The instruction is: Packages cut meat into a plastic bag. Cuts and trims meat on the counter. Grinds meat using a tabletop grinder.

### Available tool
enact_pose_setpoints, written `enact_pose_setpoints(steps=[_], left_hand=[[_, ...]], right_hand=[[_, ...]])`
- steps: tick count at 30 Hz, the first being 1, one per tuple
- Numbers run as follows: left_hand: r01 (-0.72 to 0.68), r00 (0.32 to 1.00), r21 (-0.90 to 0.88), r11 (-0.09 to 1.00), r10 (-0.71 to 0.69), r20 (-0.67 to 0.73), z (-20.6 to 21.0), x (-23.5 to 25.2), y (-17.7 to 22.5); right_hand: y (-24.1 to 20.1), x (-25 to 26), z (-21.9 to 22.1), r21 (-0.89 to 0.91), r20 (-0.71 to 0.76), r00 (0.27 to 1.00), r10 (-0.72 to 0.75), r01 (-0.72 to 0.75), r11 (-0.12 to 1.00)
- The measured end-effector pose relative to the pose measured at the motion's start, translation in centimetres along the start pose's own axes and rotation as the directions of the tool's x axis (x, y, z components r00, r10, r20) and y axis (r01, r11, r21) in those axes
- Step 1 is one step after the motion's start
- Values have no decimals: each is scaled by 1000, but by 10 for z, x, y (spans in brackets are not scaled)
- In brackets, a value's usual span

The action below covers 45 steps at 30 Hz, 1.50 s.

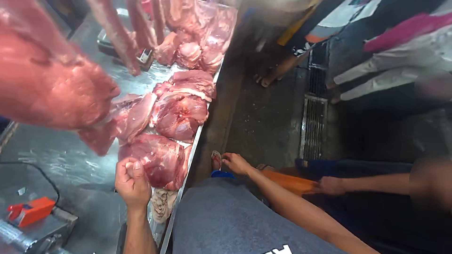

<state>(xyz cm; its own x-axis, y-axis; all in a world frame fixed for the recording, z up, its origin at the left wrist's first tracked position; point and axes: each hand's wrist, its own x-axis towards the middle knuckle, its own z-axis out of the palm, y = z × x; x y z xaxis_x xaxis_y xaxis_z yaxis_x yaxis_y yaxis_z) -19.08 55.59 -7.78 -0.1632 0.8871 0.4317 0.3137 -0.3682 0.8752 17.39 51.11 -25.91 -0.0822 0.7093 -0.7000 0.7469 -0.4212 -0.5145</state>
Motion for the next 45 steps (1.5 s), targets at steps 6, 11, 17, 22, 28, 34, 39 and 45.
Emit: enact_pose_setpoints(steps=[6, 11, 17, 22, 28, 34, 39, 45], left_hand=[[-101, 982, 586, 804, -15, 189, 103, 114, -81], [133, 852, 752, 646, -462, 246, 148, 114, -141], [425, 628, 799, 426, -774, 78, 145, 20, -139], [407, 588, 839, 361, -807, 61, 154, -58, -111], [569, 584, 689, 448, -811, 45, 148, -102, -84], [859, 470, 408, 309, -791, -392, 44, -153, -74], [917, 363, 337, 212, -792, -492, -63, -165, -101], [881, 372, 453, 137, -793, -483, -103, -97, -179]], right_hand=[[28, 8, -38, 40, 58, 998, -16, 14, 999], [71, 8, -93, 101, 37, 999, 6, -10, 995], [159, 21, -143, 110, 7, 971, 238, -238, 965], [149, 44, -177, 25, 35, 980, 194, -195, 981], [64, 87, -170, -182, 14, 999, -37, 39, 983], [-30, 100, -130, -262, 80, 985, -152, 168, 950], [-64, 75, -73, -240, 51, 986, -159, 166, 956], [-67, 30, -12, -321, 202, 977, -62, 125, 939]])
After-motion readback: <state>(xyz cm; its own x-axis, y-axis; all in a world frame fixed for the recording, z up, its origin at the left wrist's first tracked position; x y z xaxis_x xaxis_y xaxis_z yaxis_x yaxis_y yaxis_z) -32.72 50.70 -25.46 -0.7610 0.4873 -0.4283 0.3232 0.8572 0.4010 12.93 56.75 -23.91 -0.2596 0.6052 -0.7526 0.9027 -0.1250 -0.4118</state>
